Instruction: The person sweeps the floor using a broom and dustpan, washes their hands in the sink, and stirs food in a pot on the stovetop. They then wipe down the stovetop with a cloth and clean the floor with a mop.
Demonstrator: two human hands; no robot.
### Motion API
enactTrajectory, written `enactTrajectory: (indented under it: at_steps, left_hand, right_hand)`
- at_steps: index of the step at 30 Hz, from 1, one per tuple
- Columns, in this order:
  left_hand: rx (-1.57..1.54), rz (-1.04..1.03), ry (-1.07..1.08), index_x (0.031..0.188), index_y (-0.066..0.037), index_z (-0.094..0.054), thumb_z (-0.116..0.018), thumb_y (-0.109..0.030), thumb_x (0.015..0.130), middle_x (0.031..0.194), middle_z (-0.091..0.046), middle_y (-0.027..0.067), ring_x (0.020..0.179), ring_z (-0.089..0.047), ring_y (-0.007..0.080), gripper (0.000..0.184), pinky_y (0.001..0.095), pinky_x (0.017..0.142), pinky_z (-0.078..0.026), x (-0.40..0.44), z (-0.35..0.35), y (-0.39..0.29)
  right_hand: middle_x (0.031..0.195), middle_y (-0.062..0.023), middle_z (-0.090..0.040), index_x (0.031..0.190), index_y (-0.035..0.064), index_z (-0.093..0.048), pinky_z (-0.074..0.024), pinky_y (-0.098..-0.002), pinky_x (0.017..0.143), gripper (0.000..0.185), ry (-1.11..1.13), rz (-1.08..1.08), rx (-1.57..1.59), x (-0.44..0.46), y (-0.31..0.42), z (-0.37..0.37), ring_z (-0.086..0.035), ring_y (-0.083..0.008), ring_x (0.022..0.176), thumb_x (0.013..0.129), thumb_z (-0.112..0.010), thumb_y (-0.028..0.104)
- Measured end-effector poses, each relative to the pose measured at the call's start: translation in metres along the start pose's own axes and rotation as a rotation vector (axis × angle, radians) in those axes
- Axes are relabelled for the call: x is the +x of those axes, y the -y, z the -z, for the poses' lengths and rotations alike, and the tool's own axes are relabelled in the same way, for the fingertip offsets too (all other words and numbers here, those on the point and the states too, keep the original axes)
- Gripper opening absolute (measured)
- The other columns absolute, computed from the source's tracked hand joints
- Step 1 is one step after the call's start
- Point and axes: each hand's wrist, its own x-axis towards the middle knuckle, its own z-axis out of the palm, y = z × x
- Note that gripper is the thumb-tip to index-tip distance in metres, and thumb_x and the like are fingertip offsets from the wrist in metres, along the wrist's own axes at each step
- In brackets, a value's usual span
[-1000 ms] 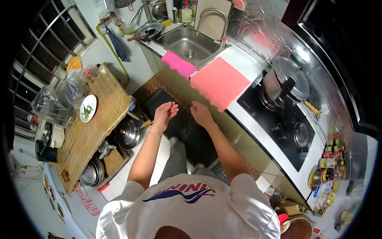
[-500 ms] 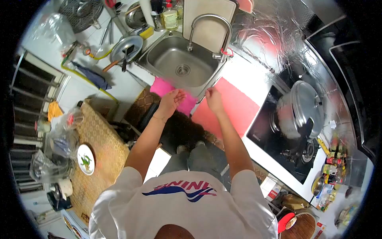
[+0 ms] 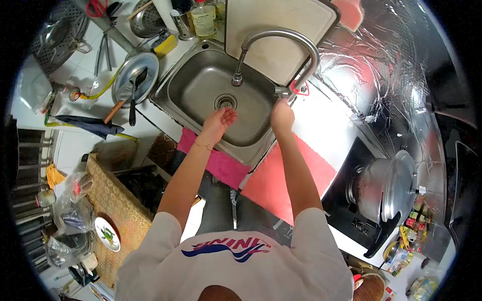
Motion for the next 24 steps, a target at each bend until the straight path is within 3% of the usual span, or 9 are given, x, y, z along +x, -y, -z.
enactTrajectory:
  at_steps: [3, 6, 11, 24]
  left_hand:
    - [-0.05, 0.004, 0.015, 0.102, 0.005, -0.052, -0.045, -0.014, 0.094, 0.097, -0.058, 0.0145, 0.092, -0.058, 0.0245, 0.022, 0.0361, 0.086, -0.049, 0.034, 0.004, -0.002]
    - [-0.106, 0.012, 0.012, 0.101, 0.005, -0.052, -0.045, -0.012, 0.093, 0.095, -0.059, 0.0144, 0.091, -0.058, 0.0248, 0.02, 0.037, 0.086, -0.049, 0.064, 0.003, 0.002]
    - [-0.123, 0.006, 0.066, 0.1, 0.005, -0.053, -0.046, -0.009, 0.092, 0.095, -0.059, 0.0154, 0.089, -0.059, 0.0251, 0.017, 0.0379, 0.085, -0.05, 0.097, 0.005, 0.007]
    - [-0.216, 0.077, -0.052, 0.098, 0.008, -0.051, -0.046, -0.006, 0.092, 0.096, -0.059, 0.0178, 0.089, -0.06, 0.0261, 0.017, 0.0341, 0.082, -0.053, 0.115, -0.001, 0.002]
  right_hand:
    - [0.061, -0.0222, -0.059, 0.08, 0.0001, -0.051, -0.0476, -0.048, 0.053, 0.028, -0.123, 0.021, 0.005, -0.002, 0.002, -0.004, -0.06, -0.0397, 0.058, 0.093, -0.042, 0.024]
    - [0.059, -0.0221, -0.058, 0.08, 0.0, -0.051, -0.0466, -0.0482, 0.051, 0.027, -0.158, 0.066, 0.012, -0.004, 0.0, -0.006, -0.059, -0.0403, 0.056, 0.092, -0.043, 0.022]
    - [0.057, -0.0224, -0.057, 0.078, 0.0004, -0.049, -0.0454, -0.0487, 0.049, 0.026, -0.164, -0.009, -0.008, -0.006, 0.005, -0.009, -0.058, -0.0411, 0.054, 0.092, -0.044, 0.021]
    - [0.057, -0.023, -0.057, 0.076, 0.0007, -0.049, -0.0453, -0.0484, 0.048, 0.026, -0.157, -0.053, -0.008, -0.005, 0.016, -0.009, -0.057, -0.042, 0.053, 0.091, -0.047, 0.021]
